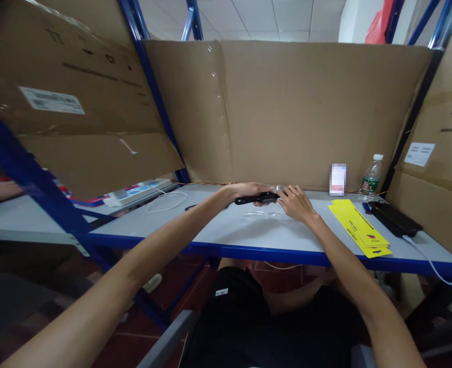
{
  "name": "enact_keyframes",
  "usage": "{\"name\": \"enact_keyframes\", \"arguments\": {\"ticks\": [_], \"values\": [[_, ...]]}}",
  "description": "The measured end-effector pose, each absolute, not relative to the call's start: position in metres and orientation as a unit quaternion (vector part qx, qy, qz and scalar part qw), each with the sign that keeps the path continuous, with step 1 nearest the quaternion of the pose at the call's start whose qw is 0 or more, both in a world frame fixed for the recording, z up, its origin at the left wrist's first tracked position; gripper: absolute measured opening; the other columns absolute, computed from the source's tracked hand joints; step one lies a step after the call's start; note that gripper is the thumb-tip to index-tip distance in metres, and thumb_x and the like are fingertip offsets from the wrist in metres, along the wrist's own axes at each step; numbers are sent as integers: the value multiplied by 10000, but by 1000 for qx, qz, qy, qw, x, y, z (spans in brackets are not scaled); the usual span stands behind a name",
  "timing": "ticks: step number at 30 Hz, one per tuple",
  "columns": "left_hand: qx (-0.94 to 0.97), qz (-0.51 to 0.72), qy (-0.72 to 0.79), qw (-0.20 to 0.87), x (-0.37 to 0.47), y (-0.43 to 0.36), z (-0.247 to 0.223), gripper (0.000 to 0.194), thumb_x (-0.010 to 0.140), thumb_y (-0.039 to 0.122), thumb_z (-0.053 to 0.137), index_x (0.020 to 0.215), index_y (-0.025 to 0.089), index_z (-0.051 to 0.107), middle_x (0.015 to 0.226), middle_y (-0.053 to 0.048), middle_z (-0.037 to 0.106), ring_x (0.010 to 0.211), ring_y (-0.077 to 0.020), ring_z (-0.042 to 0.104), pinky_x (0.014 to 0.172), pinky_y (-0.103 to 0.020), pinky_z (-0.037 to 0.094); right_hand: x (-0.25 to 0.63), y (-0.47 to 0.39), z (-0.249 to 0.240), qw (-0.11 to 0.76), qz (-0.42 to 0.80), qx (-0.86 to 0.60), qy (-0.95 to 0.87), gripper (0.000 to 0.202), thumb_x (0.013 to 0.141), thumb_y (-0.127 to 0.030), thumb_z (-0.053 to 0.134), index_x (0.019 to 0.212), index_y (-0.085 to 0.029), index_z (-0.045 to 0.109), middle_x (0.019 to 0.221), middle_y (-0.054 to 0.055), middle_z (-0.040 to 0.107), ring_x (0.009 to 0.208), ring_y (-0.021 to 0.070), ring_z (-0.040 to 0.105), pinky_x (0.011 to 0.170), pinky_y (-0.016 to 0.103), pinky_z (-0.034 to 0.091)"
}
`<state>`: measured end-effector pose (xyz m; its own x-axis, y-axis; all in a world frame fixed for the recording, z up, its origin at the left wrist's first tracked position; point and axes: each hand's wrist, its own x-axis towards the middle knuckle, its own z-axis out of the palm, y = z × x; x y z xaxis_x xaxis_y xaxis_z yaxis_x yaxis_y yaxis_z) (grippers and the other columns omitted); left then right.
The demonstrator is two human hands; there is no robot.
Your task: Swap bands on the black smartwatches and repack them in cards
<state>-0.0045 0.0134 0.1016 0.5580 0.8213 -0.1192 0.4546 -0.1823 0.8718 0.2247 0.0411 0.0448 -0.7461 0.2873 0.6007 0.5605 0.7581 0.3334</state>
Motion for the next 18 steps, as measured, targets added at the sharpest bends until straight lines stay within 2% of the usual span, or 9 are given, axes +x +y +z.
{"name": "enact_keyframes", "arguments": {"ticks": [5, 7, 9, 12, 14, 18], "values": [[747, 189, 442, 459, -11, 16, 105, 459, 939, 573, 605, 856, 140, 732, 696, -68, 666, 570, -151, 570, 567, -296, 446, 222, 43, 43, 260, -204, -233, -915, 187, 1064, -241, 514, 1170, -181, 656, 1084, 132, 684, 1045, 276, 612, 905, 409, 464], [756, 207, 460, 417, -21, 22, 107, 447, 920, 582, 623, 891, 154, 747, 735, -69, 702, 641, -167, 617, 612, -284, 472, 221, 42, 42, 264, -168, -237, -920, 146, 1061, -239, 528, 1115, -194, 655, 1073, 119, 684, 1032, 267, 625, 892, 401, 479], [766, 261, 481, 336, -35, 30, 106, 459, 930, 591, 593, 982, 163, 751, 814, -74, 735, 737, -188, 661, 672, -284, 498, 222, 41, 42, 257, -133, -249, -924, 125, 1057, -243, 540, 1063, -193, 655, 1056, 113, 688, 1000, 261, 640, 861, 389, 488], [767, 347, 519, 151, -55, 39, 93, 481, 980, 564, 506, 1081, 151, 728, 946, -103, 752, 878, -230, 691, 780, -324, 517, 230, 41, 42, 225, -76, -279, -930, 125, 1051, -243, 548, 1019, -190, 657, 1015, 96, 704, 913, 240, 661, 781, 345, 481], [772, 341, 532, 64, -63, 37, 76, 465, 988, 526, 502, 1185, 157, 704, 1073, -122, 755, 982, -255, 692, 865, -358, 517, 237, 43, 41, 210, -42, -291, -932, 116, 1044, -238, 560, 1006, -196, 661, 989, 79, 716, 873, 225, 666, 747, 318, 460], [819, 269, 507, -10, -60, 24, 35, 501, 1011, 497, 479, 1350, 169, 646, 1337, -171, 687, 1200, -298, 643, 1015, -417, 476, 243, 47, 39, 196, 4, -301, -933, 96, 1011, -224, 604, 979, -190, 687, 961, 83, 734, 860, 222, 666, 723, 294, 418]]}}
